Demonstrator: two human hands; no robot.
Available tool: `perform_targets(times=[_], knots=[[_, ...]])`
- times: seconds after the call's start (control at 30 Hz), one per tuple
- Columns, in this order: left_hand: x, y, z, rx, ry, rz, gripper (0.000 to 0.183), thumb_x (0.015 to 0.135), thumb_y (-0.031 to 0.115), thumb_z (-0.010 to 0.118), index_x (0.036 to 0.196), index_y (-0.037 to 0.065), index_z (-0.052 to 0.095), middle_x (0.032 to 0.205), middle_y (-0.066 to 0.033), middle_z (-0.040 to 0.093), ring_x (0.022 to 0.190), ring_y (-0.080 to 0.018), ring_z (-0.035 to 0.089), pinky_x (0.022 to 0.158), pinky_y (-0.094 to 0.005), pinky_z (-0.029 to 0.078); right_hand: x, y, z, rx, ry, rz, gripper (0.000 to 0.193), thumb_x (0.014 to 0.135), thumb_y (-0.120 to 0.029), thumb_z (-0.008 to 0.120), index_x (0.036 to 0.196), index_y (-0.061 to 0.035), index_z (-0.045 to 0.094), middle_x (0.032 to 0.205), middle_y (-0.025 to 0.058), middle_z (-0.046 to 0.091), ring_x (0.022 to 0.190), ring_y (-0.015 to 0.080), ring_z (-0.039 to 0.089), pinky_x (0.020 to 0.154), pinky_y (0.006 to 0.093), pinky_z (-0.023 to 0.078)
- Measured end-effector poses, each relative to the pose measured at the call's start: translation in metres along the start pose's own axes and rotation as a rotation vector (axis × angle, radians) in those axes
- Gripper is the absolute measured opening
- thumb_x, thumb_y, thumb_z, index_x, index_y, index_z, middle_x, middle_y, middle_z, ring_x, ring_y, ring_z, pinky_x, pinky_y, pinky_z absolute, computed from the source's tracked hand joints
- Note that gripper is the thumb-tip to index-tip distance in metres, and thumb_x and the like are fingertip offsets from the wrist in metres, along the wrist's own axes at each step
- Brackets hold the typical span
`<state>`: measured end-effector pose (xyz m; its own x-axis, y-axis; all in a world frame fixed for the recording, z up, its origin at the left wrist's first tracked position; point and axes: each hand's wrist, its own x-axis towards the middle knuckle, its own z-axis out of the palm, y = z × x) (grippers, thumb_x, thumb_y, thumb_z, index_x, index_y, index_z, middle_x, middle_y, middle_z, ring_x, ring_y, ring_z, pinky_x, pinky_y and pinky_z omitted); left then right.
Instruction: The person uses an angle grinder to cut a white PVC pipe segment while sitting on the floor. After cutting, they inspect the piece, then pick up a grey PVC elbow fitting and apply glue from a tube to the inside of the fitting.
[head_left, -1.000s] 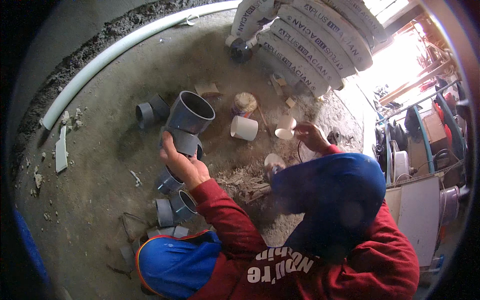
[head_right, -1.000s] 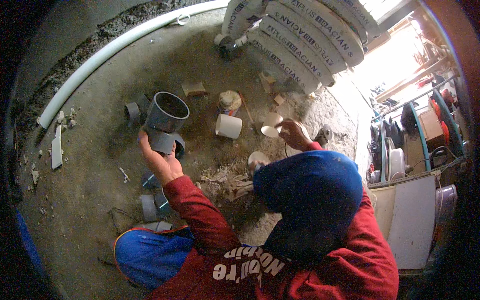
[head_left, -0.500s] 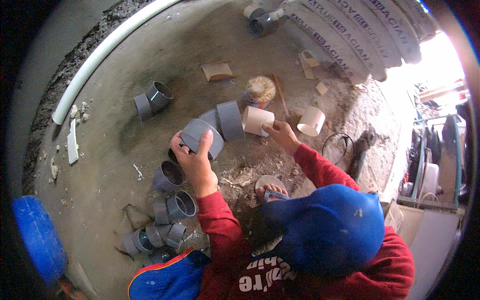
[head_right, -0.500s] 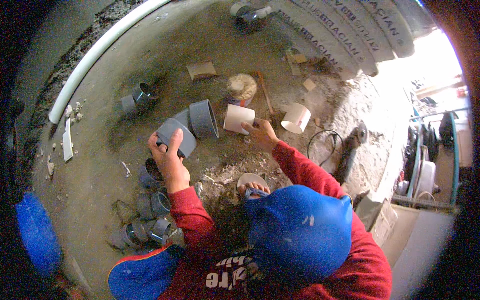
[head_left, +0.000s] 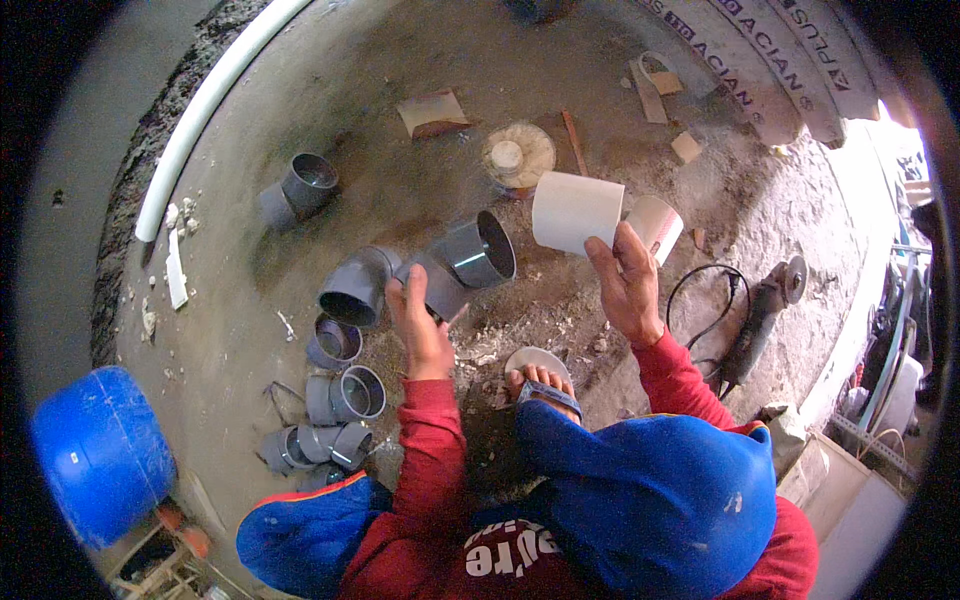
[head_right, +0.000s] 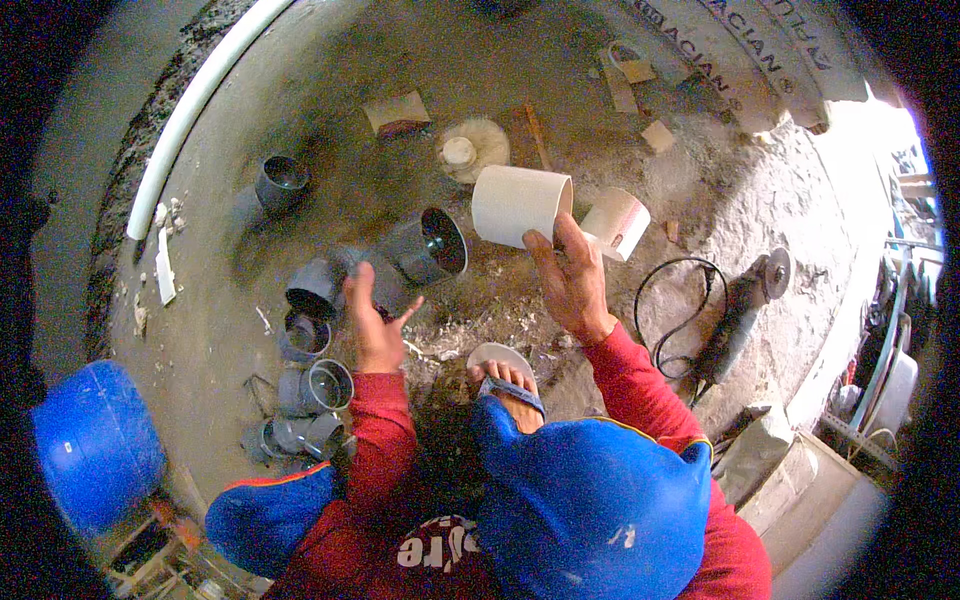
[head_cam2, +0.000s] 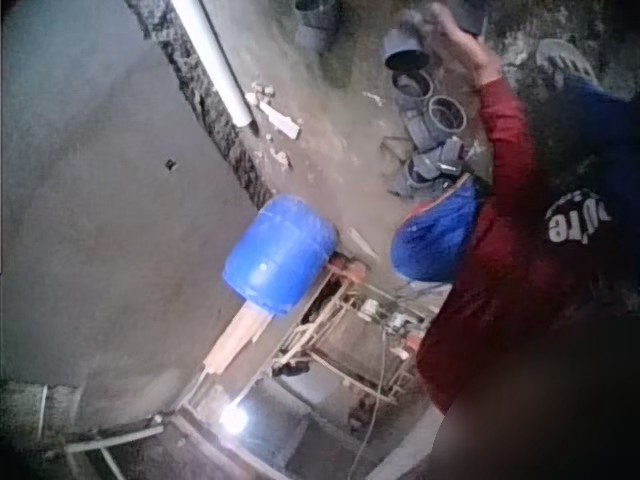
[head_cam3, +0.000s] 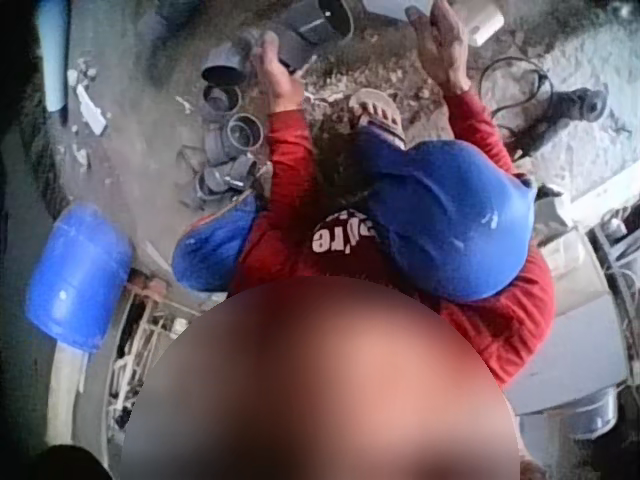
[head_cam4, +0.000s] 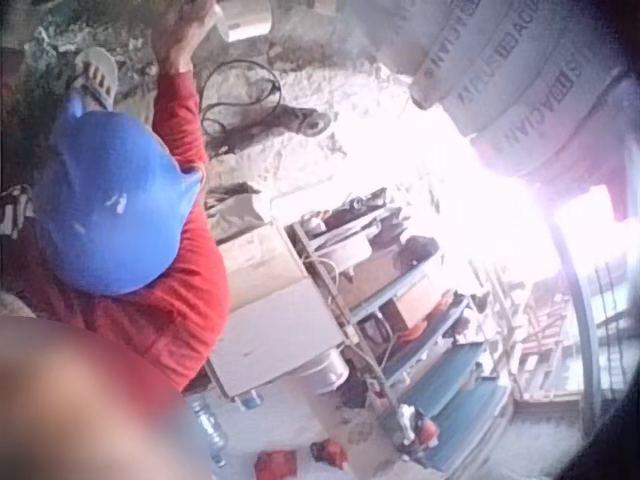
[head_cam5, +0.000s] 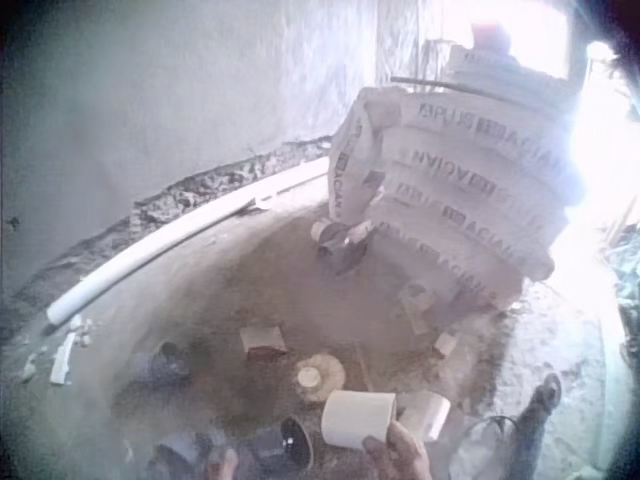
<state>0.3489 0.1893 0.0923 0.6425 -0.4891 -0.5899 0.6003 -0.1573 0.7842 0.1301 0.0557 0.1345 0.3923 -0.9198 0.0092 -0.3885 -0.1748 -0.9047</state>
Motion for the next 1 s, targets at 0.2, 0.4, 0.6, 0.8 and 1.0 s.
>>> perform_targets(times=[0.2, 0.4, 0.6, 0.8, 1.0], knots=[[0.009, -0.05, -0.003, 0.141, 0.299, 0.317, 0.072, 0.101, 0.046, 0.054, 0.149, 0.005, 0.019, 0.14, -0.0144, 0.043, 0.128, -0.0278, 0.045, 0.109, -0.0411, 0.037, -0.004, 0.051, 0.036, 0.396, 0.021, 0.21, 0.026, 0.101, -0.024, 0.06, 0.109, 0.0005, 0.059, 0.098, 0.0022, 0.063, 0.09, 0.0097, 0.054, 0.078, 0.0279, 0.044], [0.041, -0.065, -0.014, 0.363, 0.184, 0.449, 0.07, 0.106, 0.046, 0.043, 0.153, -0.002, 0.024, 0.148, -0.0192, 0.04, 0.131, -0.0265, 0.044, 0.112, -0.0365, 0.033, -0.011, 0.078, 0.057, 0.748, 0.078, 0.371, 0.027, 0.101, -0.025, 0.059, 0.111, 0.0001, 0.061, 0.1, 0.0003, 0.064, 0.093, 0.0095, 0.056, 0.083, 0.0262, 0.044], [0.062, -0.053, -0.016, 0.389, 0.07, 0.408, 0.065, 0.106, 0.048, 0.041, 0.145, -0.004, 0.039, 0.143, -0.0158, 0.049, 0.13, -0.0259, 0.048, 0.111, -0.0365, 0.034, -0.012, 0.082, 0.045, 0.836, 0.164, 0.513, 0.024, 0.099, -0.02, 0.06, 0.112, -0.0002, 0.064, 0.102, 0.0007, 0.067, 0.092, 0.0102, 0.058, 0.083, 0.0274, 0.045], [0.049, -0.02, -0.005, -0.285, -0.096, -0.126, 0.058, 0.099, 0.059, 0.041, 0.139, 0.018, 0.055, 0.143, -0.0051, 0.054, 0.133, -0.0262, 0.049, 0.113, -0.0565, 0.032, -0.004, 0.056, 0.044, 0.631, 0.044, 0.325, 0.025, 0.099, -0.024, 0.063, 0.106, -0.0005, 0.062, 0.097, -0.0009, 0.063, 0.088, 0.0076, 0.054, 0.079, 0.026, 0.044], [0.063, -0.016, -0.011, -0.492, -0.165, -0.232, 0.051, 0.1, 0.054, 0.047, 0.127, 0.013, 0.063, 0.123, -0.005, 0.067, 0.116, -0.0248, 0.062, 0.101, -0.0522, 0.045, 0.007, 0.033, 0.054, 0.196, -0.149, 0.14, 0.025, 0.098, -0.025, 0.065, 0.104, -0.0008, 0.062, 0.085, 0.0003, 0.062, 0.076, 0.008, 0.053, 0.067, 0.0269, 0.046]])
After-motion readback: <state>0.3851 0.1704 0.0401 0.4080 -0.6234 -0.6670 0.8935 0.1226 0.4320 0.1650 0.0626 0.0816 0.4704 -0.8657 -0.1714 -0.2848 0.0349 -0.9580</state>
